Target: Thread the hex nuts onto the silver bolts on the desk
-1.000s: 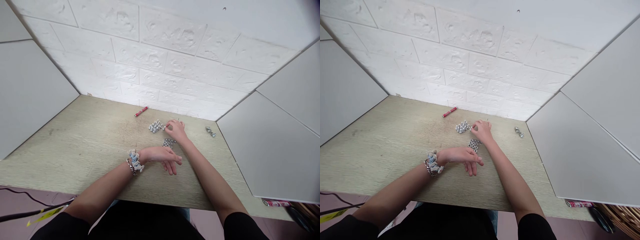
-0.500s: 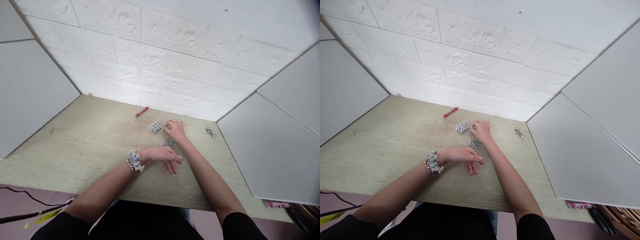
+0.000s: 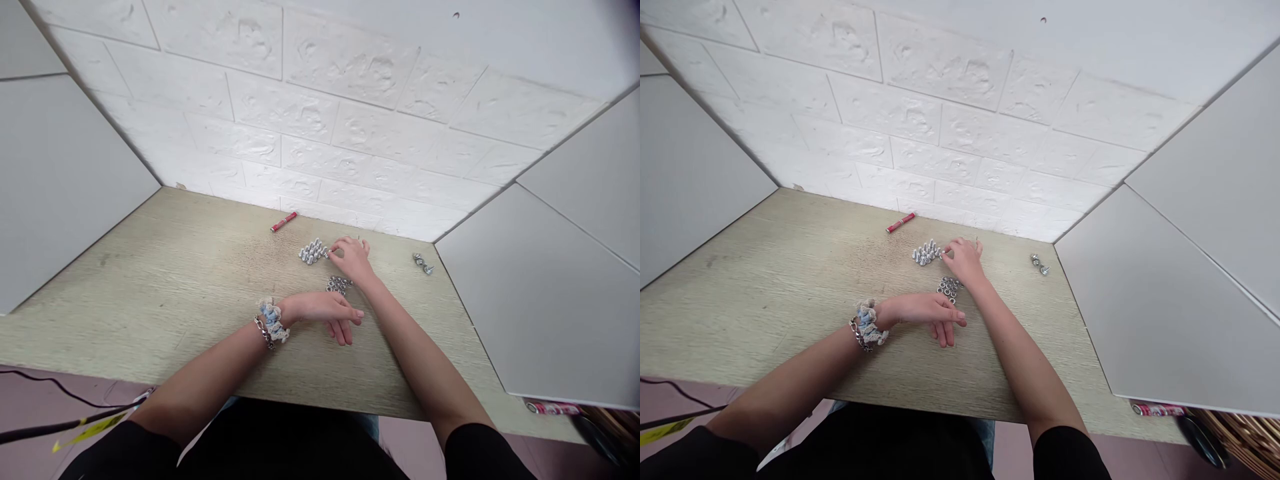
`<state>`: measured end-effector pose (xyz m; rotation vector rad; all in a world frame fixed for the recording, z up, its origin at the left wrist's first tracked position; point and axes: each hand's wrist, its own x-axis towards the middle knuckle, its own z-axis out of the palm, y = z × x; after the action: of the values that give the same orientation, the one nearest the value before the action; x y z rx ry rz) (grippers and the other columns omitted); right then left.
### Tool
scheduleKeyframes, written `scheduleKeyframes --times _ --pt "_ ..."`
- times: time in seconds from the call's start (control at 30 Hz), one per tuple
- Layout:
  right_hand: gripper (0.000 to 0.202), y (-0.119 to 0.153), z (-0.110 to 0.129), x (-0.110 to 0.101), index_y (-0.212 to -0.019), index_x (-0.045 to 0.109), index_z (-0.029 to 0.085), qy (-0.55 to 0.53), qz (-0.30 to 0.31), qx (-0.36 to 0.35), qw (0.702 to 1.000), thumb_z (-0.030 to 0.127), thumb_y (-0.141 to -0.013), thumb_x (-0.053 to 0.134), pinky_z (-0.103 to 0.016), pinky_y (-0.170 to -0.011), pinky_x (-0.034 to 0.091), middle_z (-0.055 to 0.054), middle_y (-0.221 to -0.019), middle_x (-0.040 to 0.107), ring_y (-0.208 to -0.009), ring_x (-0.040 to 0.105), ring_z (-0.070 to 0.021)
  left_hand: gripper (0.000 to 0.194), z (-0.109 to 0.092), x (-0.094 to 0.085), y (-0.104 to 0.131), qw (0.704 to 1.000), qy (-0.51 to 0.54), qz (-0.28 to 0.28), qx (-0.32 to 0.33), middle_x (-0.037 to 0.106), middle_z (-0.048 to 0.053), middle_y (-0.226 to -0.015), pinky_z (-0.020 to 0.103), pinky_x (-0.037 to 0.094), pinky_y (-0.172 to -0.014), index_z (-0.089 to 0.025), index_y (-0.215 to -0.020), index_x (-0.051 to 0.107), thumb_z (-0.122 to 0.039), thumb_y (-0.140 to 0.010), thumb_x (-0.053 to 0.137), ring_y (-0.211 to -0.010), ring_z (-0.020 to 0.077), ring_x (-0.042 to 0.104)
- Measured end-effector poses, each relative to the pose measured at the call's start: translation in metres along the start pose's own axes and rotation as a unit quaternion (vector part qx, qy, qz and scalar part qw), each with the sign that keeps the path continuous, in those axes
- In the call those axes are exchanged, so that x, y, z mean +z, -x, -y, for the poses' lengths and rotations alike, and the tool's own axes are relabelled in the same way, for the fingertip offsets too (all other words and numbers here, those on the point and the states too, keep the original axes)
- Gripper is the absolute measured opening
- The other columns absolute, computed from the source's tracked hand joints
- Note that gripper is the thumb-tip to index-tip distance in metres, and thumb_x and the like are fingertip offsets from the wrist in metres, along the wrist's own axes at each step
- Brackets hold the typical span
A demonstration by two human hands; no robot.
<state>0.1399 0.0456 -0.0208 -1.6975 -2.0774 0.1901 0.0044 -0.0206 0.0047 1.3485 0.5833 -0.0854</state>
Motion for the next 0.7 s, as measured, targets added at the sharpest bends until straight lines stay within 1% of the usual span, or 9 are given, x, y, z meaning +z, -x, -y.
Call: scheduleKeyframes --times 0.07,0.2,0.4,0.57,0.63,0.7 --pt "0.018 0.0001 0.0003 -0.0002 -0.074 0.059 0.022 -0.003 0.000 -0.001 1.000 0.035 -0.078 0.049 -0.054 -0.097 0.011 -0.003 -0.097 0.060 -0.097 0.049 -0.0206 0.055 -0.0010 0.0005 0.0007 1.000 0.002 -0.003 -0.002 0.068 0.009 -0.074 0.030 0.046 -0.064 -0.012 -0.100 0.061 -0.058 -0.072 0.050 -0.065 0.0172 0.063" --pt "0.017 0.0002 0.0013 -0.0003 -0.074 0.059 0.022 -0.004 0.002 0.002 1.000 0.035 -0.078 0.049 -0.054 -0.096 0.012 -0.003 -0.098 0.060 -0.098 0.049 -0.0211 0.051 -0.0014 0.0007 0.0007 1.000 0.005 -0.003 0.001 0.068 0.010 -0.073 0.030 0.046 -0.063 -0.012 -0.087 0.065 -0.058 -0.070 0.052 -0.064 0.0172 0.063" --pt "0.018 0.0003 0.0005 0.0001 -0.074 0.059 0.022 0.000 0.006 -0.004 1.000 0.036 -0.078 0.048 -0.055 -0.096 0.012 -0.003 -0.098 0.060 -0.099 0.048 -0.0216 0.049 0.0011 0.0001 -0.0006 1.000 0.006 -0.006 0.009 0.068 0.010 -0.073 0.032 0.047 -0.065 -0.012 -0.075 0.064 -0.059 -0.068 0.054 -0.064 0.0182 0.063" --pt "0.019 0.0015 0.0009 0.0004 -0.075 0.059 0.022 0.009 0.005 -0.008 1.000 0.036 -0.079 0.047 -0.056 -0.096 0.010 -0.003 -0.098 0.059 -0.100 0.048 -0.0214 0.049 0.0005 0.0003 -0.0001 1.000 -0.002 -0.005 0.010 0.068 0.010 -0.074 0.032 0.047 -0.064 -0.012 -0.072 0.063 -0.060 -0.068 0.053 -0.065 0.0184 0.063" --pt "0.019 0.0025 0.0025 -0.0023 -0.077 0.060 0.022 0.017 0.004 -0.008 1.000 0.036 -0.079 0.048 -0.056 -0.097 0.009 -0.004 -0.099 0.059 -0.100 0.048 -0.0219 0.049 -0.0005 0.0004 0.0005 1.000 -0.012 -0.006 0.011 0.068 0.011 -0.075 0.031 0.047 -0.064 -0.011 -0.071 0.063 -0.060 -0.069 0.052 -0.065 0.0184 0.063" --pt "0.022 0.0039 0.0034 -0.0082 -0.082 0.061 0.022 0.025 -0.003 -0.011 1.000 0.039 -0.078 0.048 -0.056 -0.097 0.008 -0.005 -0.101 0.059 -0.100 0.048 -0.0230 0.049 -0.0020 0.0003 0.0014 1.000 -0.018 -0.009 0.011 0.068 0.010 -0.074 0.031 0.046 -0.063 -0.012 -0.075 0.063 -0.059 -0.070 0.051 -0.065 0.0180 0.063"
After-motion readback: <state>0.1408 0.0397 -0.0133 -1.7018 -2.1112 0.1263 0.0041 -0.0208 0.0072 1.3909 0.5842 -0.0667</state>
